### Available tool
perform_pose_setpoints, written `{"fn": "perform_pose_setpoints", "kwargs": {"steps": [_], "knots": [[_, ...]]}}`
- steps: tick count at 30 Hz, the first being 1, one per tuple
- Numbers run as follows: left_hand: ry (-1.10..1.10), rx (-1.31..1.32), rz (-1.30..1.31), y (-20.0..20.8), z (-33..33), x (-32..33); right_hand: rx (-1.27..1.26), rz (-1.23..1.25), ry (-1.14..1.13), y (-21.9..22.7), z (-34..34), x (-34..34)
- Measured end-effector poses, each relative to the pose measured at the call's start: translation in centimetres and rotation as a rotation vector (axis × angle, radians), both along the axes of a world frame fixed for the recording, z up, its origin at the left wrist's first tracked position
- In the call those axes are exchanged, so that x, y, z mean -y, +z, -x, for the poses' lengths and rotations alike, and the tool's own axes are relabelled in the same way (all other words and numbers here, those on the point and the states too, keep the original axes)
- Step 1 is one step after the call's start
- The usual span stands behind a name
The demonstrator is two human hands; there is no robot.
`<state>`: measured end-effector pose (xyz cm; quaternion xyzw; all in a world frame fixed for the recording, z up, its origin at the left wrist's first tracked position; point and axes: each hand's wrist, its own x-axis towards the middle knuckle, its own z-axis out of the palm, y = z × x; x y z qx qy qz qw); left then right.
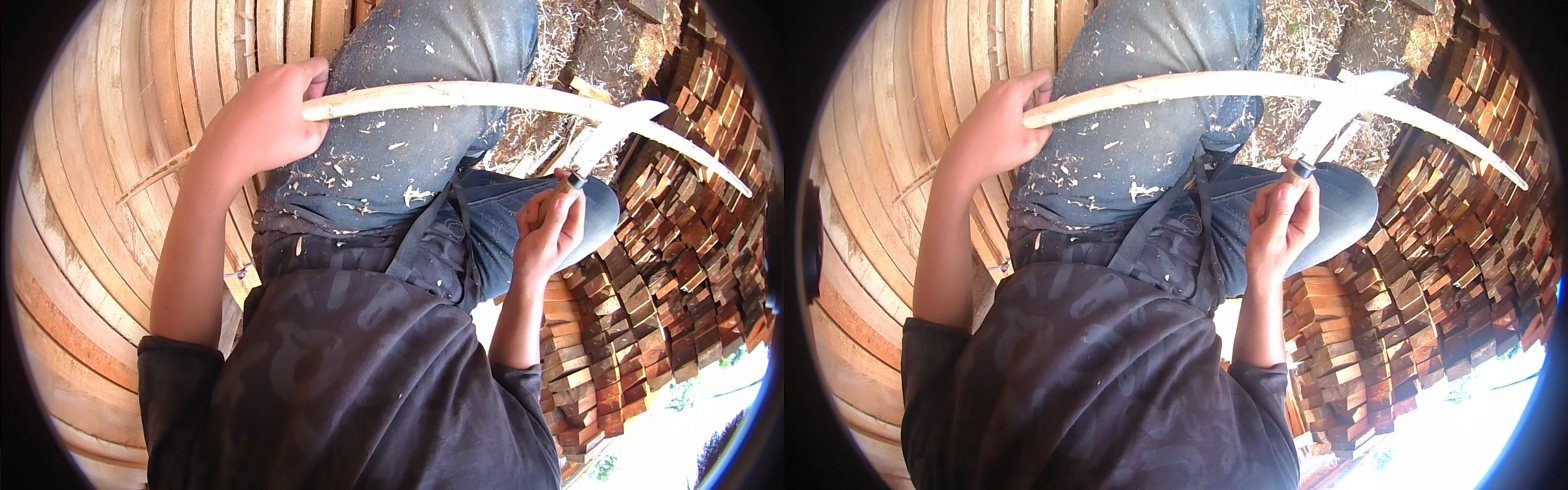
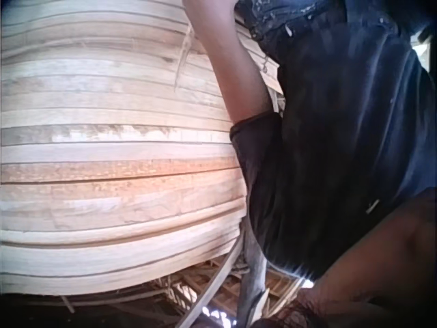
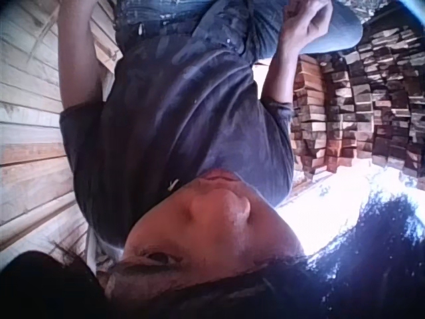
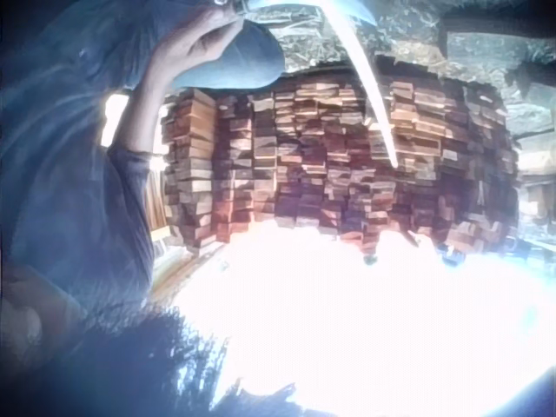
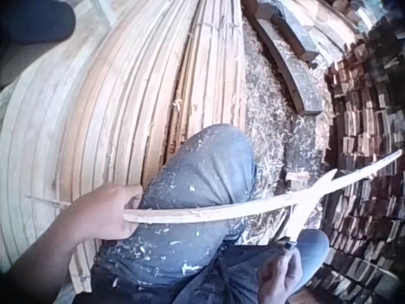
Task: The person sits on the ground and uses a curved knife to shave a long, thin piece of wood held across their lap. They repeatedly scrape the blade along the wood to remove thin shavings, occasionally adjusting their grip on the wood and the tool.
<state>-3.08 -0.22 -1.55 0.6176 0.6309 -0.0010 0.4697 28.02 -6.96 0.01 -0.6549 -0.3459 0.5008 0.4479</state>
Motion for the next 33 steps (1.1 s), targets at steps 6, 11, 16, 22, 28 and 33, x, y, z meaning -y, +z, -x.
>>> {"fn": "perform_pose_setpoints", "kwargs": {"steps": [6,11,16,22,28,33], "knots": [[-0.018,-0.018,-0.001,-0.4,-0.1,-0.2,0.196,0.038,0.253,-0.5,-0.4,0.5],[-0.044,-0.008,-0.095,-1.2,0.1,0.1,0.294,0.128,0.453,-0.1,2.6,1.2],[-0.021,-0.021,-0.036,-0.8,0.0,0.1,0.235,0.107,0.316,-0.8,1.9,0.3],[-0.028,-0.013,-0.054,-0.9,0.2,0.5,0.058,0.038,0.128,-0.1,2.2,-0.3],[-0.035,-0.003,-0.13,-1.0,0.2,0.8,0.233,0.109,0.347,0.6,2.0,1.5],[-0.037,0.0,-0.068,-1.0,0.2,0.6,0.254,0.144,0.35,-0.3,1.4,2.1]]}}
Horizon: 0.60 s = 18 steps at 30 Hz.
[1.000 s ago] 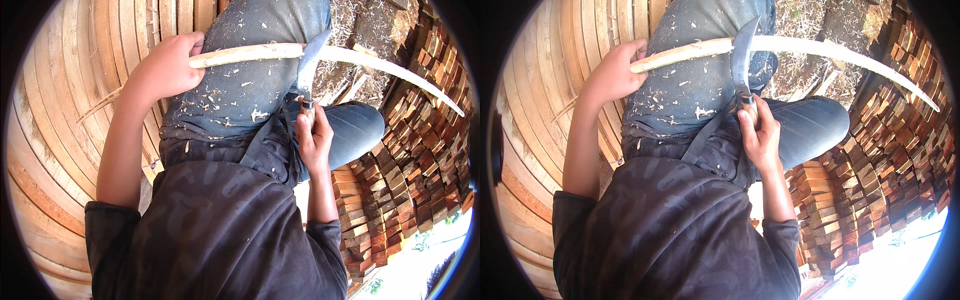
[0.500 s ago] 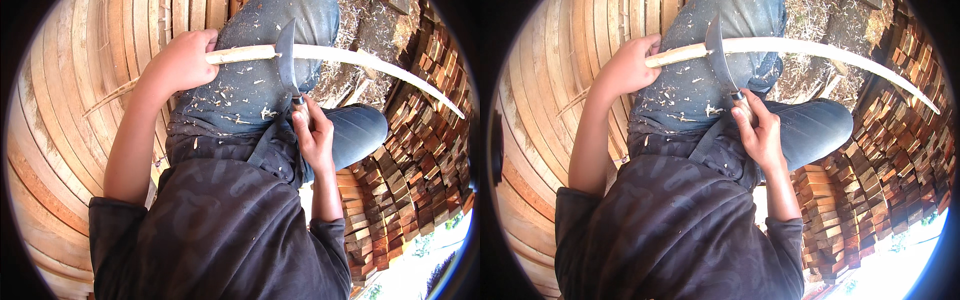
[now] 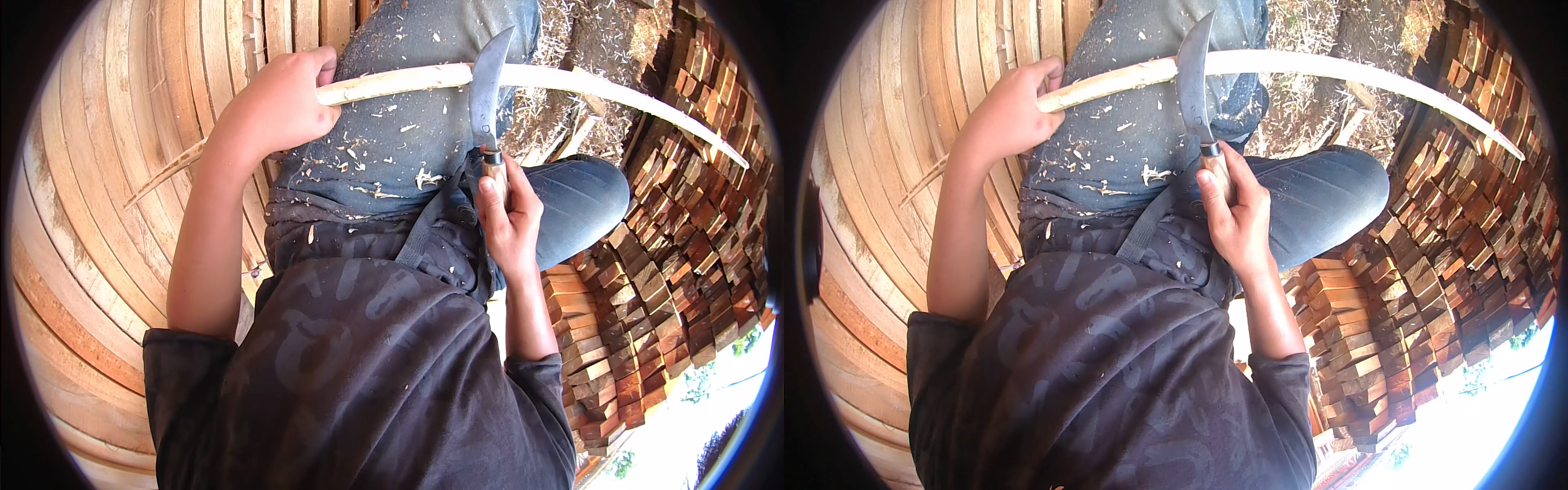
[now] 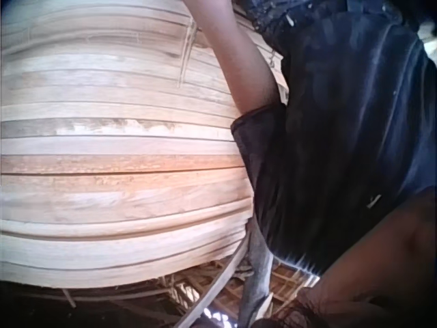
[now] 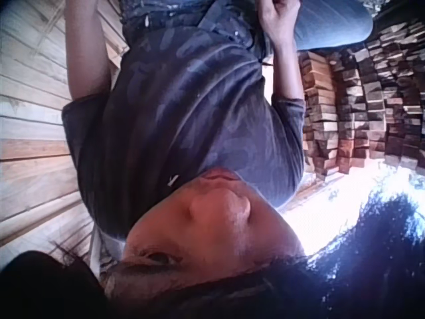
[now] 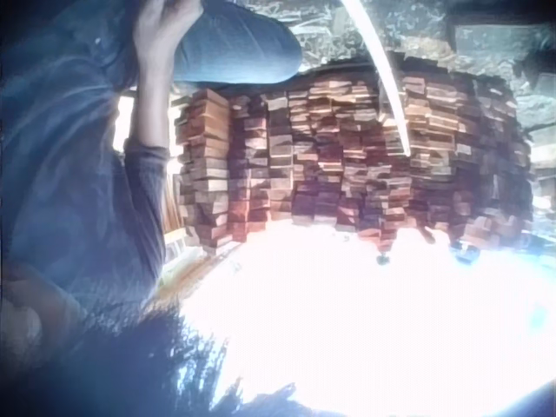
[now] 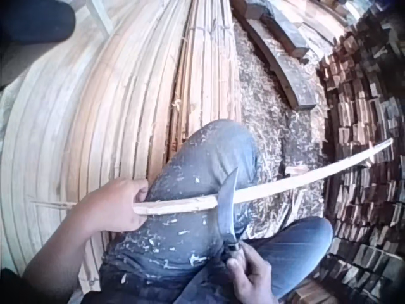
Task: The person sits on the ground and uses a curved knife to shave a long, thin piece of wood held across their lap. They repeatedly scrape the blade along the wood to remove thin shavings, occasionally adjusting their grip on the wood and the tool.
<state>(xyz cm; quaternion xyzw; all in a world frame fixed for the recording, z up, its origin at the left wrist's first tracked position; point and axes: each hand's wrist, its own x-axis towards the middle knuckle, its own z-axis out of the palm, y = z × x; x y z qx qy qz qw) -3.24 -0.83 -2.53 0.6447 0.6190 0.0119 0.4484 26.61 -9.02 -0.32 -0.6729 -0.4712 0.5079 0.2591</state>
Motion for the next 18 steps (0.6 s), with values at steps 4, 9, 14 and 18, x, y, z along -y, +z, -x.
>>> {"fn": "perform_pose_setpoints", "kwargs": {"steps": [4,9,14,18], "knots": [[0.009,0.032,-0.069,0.4,0.0,0.2,-0.245,-0.106,-0.221,-0.1,-0.4,-1.0],[-0.023,0.009,-0.096,0.4,0.1,0.1,0.089,-0.025,0.201,0.0,-0.1,-0.2],[0.005,0.029,-0.07,0.2,0.0,0.2,0.026,-0.02,0.059,-0.5,0.3,-1.2],[0.004,-0.02,-0.053,0.7,-0.1,0.0,0.028,-0.073,0.049,-0.1,0.0,-1.0]]}}
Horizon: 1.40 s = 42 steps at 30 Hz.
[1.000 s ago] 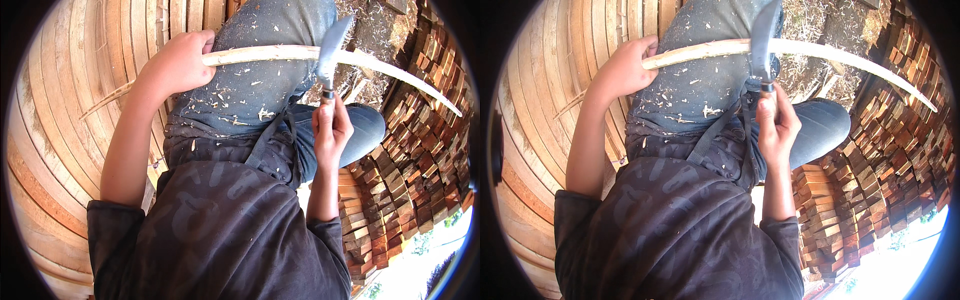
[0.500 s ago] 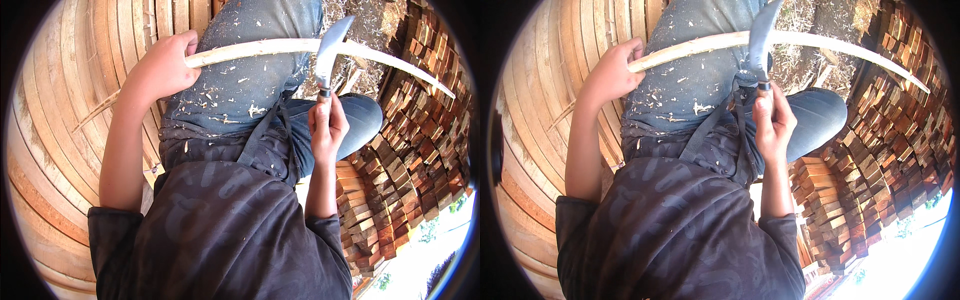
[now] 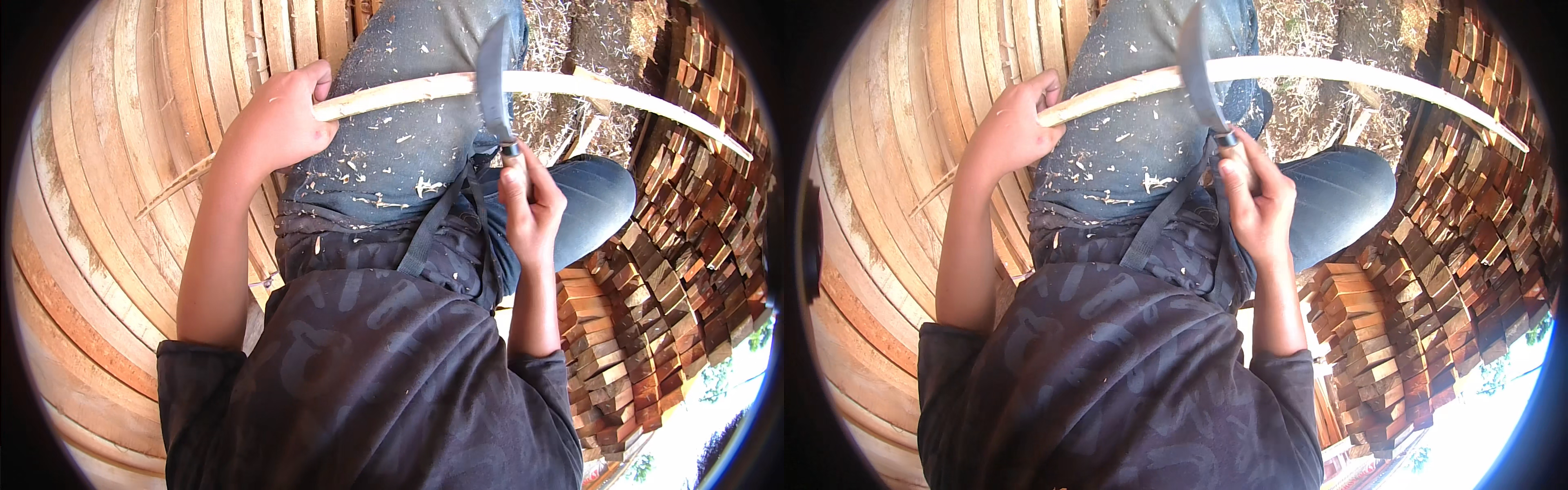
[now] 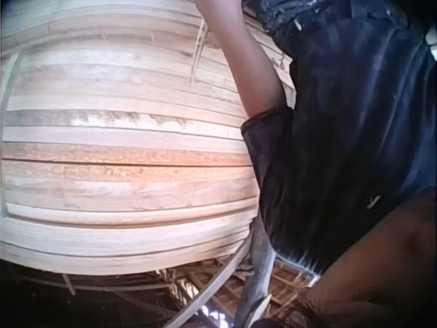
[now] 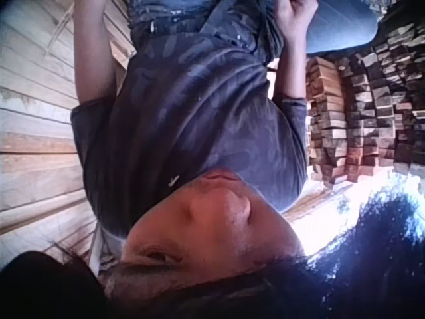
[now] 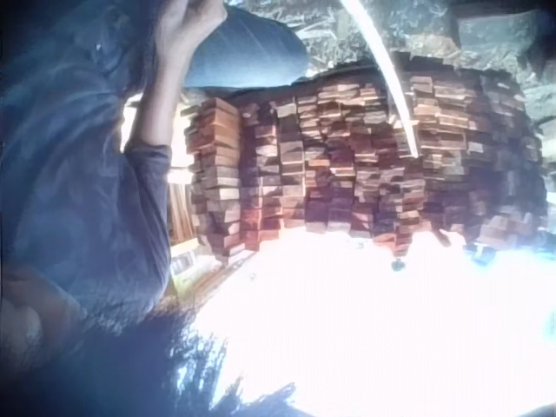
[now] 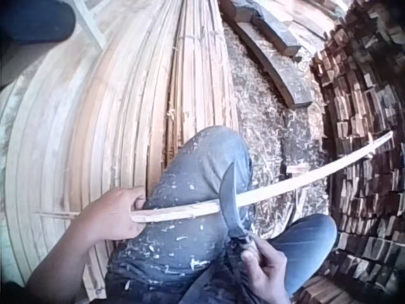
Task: The person sits on the ground and uses a curved knife to shave a long, thin piece of wood held across their lap. They repeatedly scrape the blade along the wood to remove thin shavings, occasionally adjusting their grip on the wood and the tool.
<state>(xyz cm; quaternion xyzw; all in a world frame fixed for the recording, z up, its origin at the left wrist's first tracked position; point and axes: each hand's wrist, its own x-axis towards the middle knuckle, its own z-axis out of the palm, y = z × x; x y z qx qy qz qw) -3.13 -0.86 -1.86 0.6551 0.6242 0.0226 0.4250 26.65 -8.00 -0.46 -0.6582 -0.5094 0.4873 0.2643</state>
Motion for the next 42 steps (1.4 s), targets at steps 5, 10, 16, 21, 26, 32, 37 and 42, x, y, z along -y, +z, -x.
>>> {"fn": "perform_pose_setpoints", "kwargs": {"steps": [5,10,16,21,26,32,37,42], "knots": [[-0.005,-0.004,-0.025,0.0,-0.1,0.2,0.051,-0.006,0.134,0.1,2.0,0.9],[0.006,-0.003,-0.01,-0.2,0.0,0.5,-0.196,0.021,-0.257,-0.6,1.8,0.2],[-0.003,0.029,-0.002,-0.4,0.0,0.4,-0.178,0.016,-0.189,-0.6,2.2,0.4],[-0.013,0.015,0.004,-0.5,0.3,0.3,-0.068,0.069,0.118,-0.5,4.0,1.8],[0.008,-0.078,0.043,2.6,0.7,0.3,-0.13,0.134,0.017,-0.9,3.8,1.3],[0.002,-0.265,-0.012,5.6,8.2,4.1,-0.096,0.128,0.057,-0.1,3.4,0.5],[0.071,-0.348,0.206,3.6,15.9,8.0,-0.273,0.191,-0.033,1.1,1.9,-0.6],[0.07,-0.292,0.135,1.3,16.3,10.2,-0.002,0.055,0.056,0.2,2.4,0.1]]}}
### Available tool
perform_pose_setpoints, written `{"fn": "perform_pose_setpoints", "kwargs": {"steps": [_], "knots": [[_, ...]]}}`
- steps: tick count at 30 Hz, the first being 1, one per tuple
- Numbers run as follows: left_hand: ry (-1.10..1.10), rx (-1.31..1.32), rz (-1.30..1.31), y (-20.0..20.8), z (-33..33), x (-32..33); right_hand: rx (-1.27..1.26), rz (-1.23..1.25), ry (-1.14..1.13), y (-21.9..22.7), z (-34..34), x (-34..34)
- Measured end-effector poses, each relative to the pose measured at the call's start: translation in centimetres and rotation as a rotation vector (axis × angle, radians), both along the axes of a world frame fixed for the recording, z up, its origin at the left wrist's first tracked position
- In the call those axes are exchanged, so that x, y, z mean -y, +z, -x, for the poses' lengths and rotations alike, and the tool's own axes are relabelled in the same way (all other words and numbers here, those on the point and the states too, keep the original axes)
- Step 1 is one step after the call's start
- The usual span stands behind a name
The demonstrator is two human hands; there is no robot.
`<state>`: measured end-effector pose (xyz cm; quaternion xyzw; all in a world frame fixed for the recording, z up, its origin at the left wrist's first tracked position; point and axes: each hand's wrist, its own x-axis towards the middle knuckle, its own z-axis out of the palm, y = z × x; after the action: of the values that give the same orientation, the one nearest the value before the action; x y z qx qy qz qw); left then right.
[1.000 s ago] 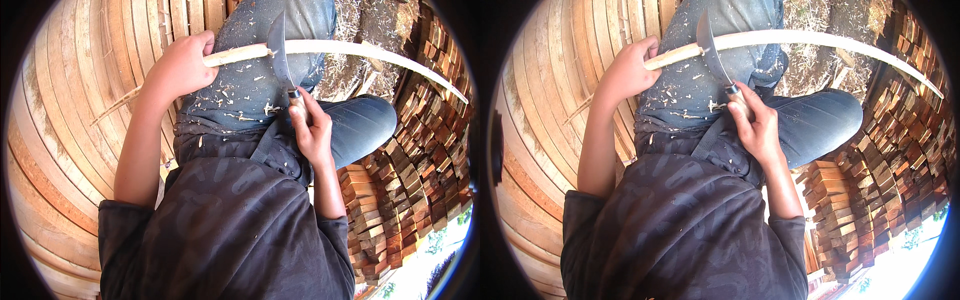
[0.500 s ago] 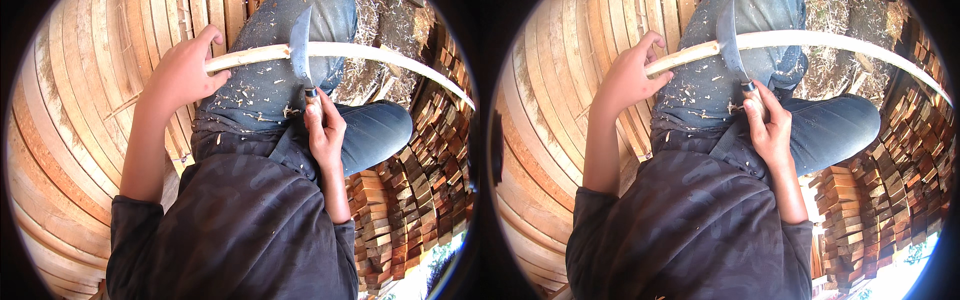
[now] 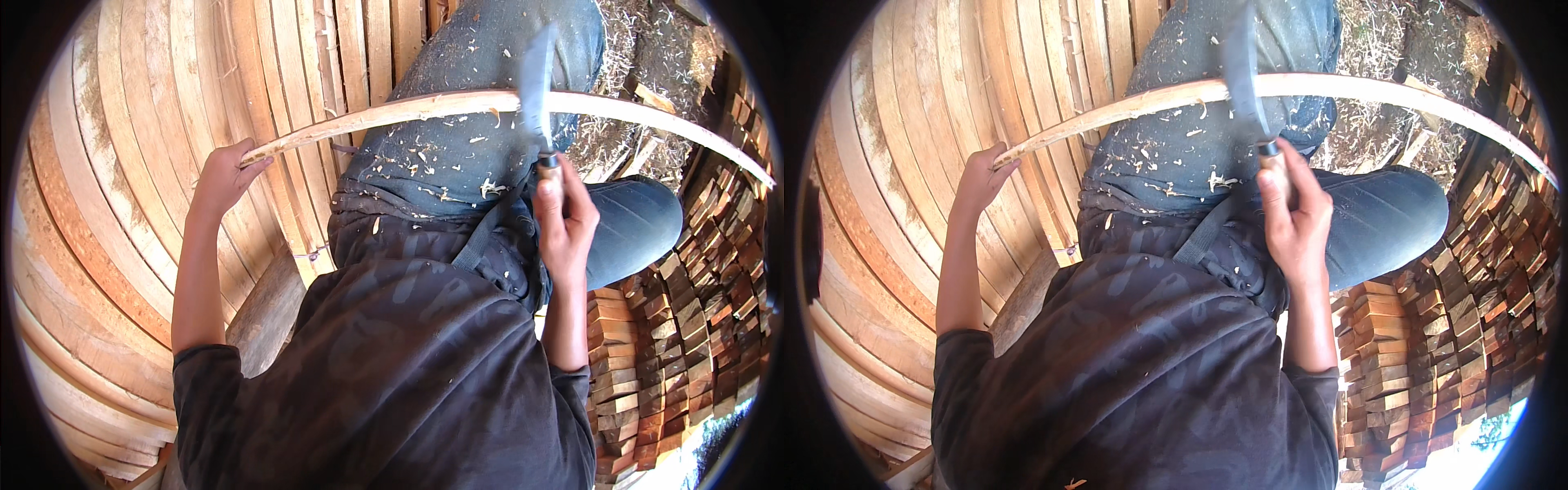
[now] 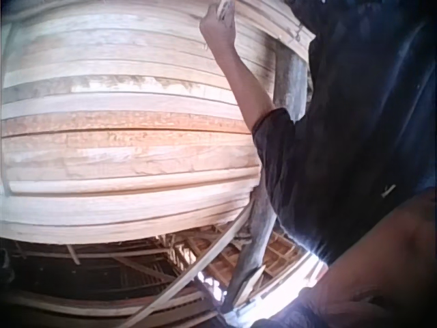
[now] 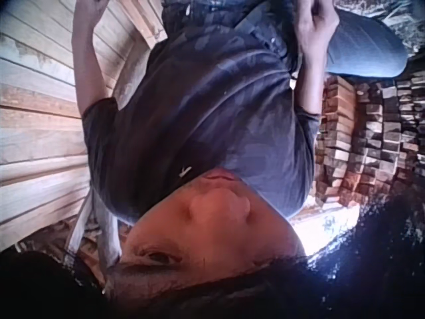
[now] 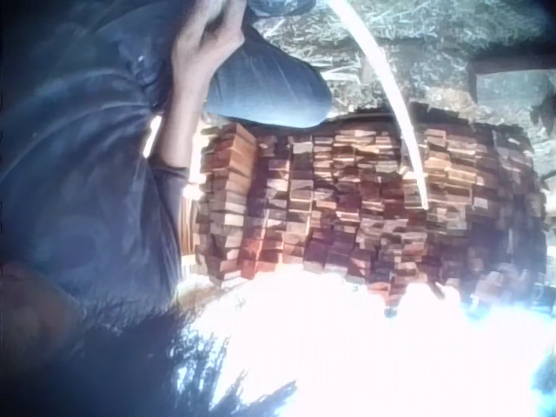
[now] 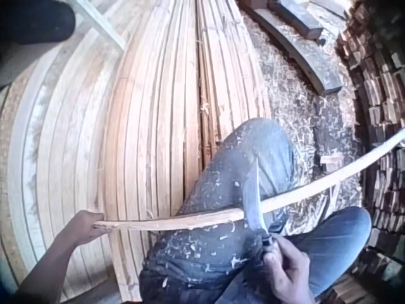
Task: The person sits on the ground and uses a curved knife to shave a long, thin piece of wood held across their lap. They repeatedly scrape the blade along the wood to remove thin shavings, occasionally adjusting their grip on the wood and the tool.
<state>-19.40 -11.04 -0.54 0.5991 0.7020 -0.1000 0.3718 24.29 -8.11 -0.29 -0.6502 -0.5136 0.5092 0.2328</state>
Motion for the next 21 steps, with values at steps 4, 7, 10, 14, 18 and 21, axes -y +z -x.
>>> {"fn": "perform_pose_setpoints", "kwargs": {"steps": [4,7,10,14,18,21], "knots": [[-0.014,0.012,-0.016,-0.1,0.0,-0.1,-0.103,0.048,0.096,0.1,0.4,0.7],[0.005,0.056,0.055,-0.5,0.2,-1.1,-0.002,-0.024,-0.015,0.0,0.3,1.2],[0.013,0.085,0.079,-1.2,0.9,-0.7,0.01,0.024,0.063,0.1,-0.7,2.4],[0.066,0.172,0.16,-1.7,0.6,-1.4,-0.17,-0.031,-0.264,-0.6,0.2,1.8],[0.036,0.113,0.183,-2.0,0.6,-1.6,0.081,-0.197,0.259,-0.1,1.8,1.9],[0.079,0.121,0.199,-2.5,0.9,-1.3,0.037,-0.092,-0.132,-0.4,1.3,1.2]]}}
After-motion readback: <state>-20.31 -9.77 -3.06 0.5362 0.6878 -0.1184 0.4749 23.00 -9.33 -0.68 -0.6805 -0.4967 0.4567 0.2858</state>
